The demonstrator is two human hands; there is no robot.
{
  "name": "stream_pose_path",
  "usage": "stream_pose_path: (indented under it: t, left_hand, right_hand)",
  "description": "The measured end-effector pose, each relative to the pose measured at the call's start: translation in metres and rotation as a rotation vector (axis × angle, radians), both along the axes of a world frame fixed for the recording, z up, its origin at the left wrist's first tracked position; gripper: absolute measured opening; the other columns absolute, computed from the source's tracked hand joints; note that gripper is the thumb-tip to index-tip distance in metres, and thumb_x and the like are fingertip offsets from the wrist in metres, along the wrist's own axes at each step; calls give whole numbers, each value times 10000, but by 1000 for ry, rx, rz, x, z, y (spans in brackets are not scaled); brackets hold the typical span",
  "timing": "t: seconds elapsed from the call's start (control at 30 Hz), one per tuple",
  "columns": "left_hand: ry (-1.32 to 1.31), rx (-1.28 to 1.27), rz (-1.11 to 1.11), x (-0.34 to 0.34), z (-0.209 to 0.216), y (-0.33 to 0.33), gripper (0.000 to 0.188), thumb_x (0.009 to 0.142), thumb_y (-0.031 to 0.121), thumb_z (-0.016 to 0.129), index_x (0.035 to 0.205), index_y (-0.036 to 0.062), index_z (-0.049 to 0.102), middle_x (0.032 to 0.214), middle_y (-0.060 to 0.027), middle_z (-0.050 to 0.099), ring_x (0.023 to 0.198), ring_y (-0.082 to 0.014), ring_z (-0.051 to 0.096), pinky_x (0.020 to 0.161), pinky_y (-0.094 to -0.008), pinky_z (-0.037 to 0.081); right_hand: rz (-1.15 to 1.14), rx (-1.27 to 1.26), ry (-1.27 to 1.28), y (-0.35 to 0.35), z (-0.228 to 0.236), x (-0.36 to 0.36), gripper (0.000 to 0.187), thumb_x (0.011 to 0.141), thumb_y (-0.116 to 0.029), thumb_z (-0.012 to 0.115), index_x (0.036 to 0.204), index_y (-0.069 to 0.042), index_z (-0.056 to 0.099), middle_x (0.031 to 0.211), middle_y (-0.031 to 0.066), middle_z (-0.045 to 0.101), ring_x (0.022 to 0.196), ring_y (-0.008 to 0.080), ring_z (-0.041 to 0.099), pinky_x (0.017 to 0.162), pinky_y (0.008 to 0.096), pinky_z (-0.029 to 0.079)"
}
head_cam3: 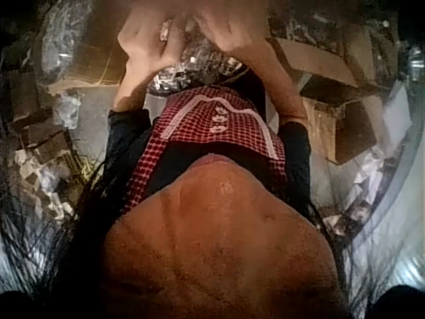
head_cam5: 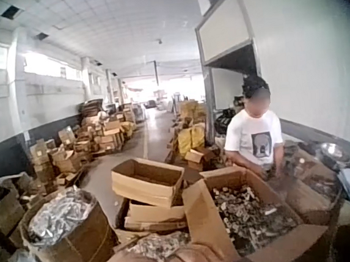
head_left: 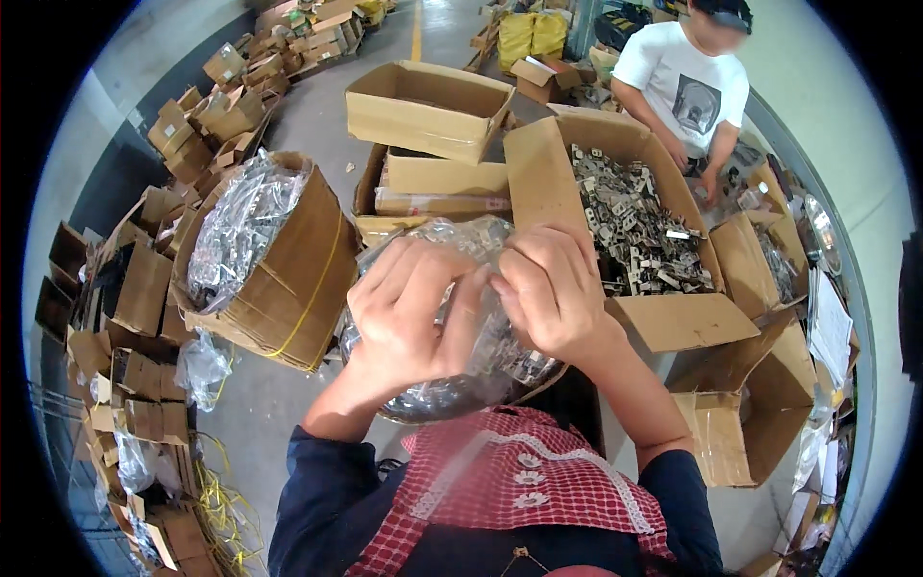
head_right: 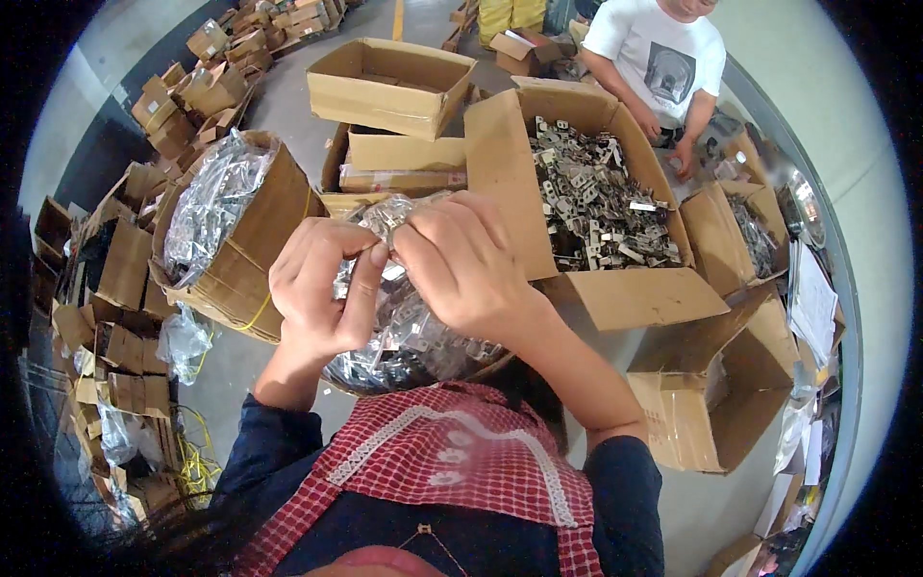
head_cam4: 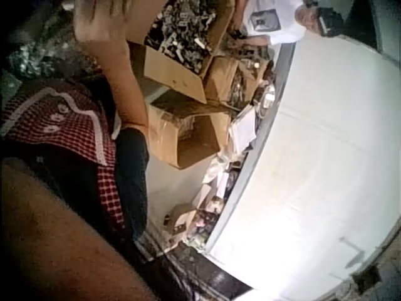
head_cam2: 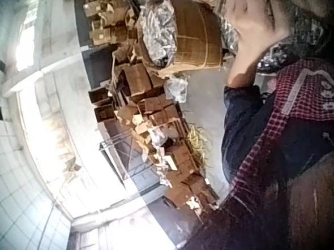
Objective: The person places small metal hinges into plastic bags and seals them by hand.
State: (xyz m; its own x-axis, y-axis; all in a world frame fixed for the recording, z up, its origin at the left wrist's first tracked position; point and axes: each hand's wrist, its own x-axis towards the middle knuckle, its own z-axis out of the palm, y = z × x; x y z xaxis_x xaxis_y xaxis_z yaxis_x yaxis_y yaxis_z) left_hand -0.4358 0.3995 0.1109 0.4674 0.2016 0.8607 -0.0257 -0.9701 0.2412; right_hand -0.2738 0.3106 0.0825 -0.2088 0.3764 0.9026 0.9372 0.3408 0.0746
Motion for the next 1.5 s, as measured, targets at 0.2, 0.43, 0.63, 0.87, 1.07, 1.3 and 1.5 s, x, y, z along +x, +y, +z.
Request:
stream_pose_path:
  t: [0.2,0.43,0.63,0.87,1.07,1.3,1.5]
  left_hand:
    - [30,43,-16,3,0,1,109,747,-35,699,817,7,626,760,-110,636,662,-289,602,625,-360,493]
    - [65,87,-94,4,-3,2,70,787,-24,665,851,-3,647,790,-124,650,695,-288,618,650,-367,502]
    - [50,-16,-143,6,-10,6,82,800,-36,659,876,-13,641,831,-127,670,733,-291,629,676,-363,509]
    - [10,-52,-139,8,-9,7,116,736,-44,679,837,5,647,801,-125,659,684,-312,622,645,-367,514]
    - [10,-130,-177,5,-12,7,120,730,-47,669,836,2,638,793,-126,652,694,-319,617,658,-375,508]
    - [-34,-548,-163,-14,-15,14,49,829,-11,629,875,0,638,799,-96,648,726,-204,624,709,-298,499]
    - [-125,-736,-149,-39,-17,27,59,929,20,602,955,-16,640,877,-40,659,777,-88,601,713,-217,457]
  right_hand:
    - [46,-15,18,4,5,4,301,717,-36,677,1005,-1,597,944,123,587,859,312,602,827,451,492]
    - [181,-218,183,-7,11,0,292,703,-21,684,963,-10,552,910,162,575,831,374,575,766,471,475]
    - [226,-405,363,-12,7,9,263,780,-48,685,998,-14,543,959,175,605,872,374,582,783,454,476]
    - [211,-384,408,-10,6,5,245,820,-86,698,1000,-22,543,969,167,609,874,365,583,774,447,472]
    - [305,-453,498,-10,9,4,219,814,-66,677,982,-25,543,927,142,595,839,343,573,744,416,461]
    - [354,-483,610,-16,10,5,137,819,-69,653,928,-20,586,822,116,565,742,290,548,705,382,429]
    - [326,-559,871,-24,-4,10,129,819,-94,659,880,4,603,767,100,542,713,234,536,659,325,421]
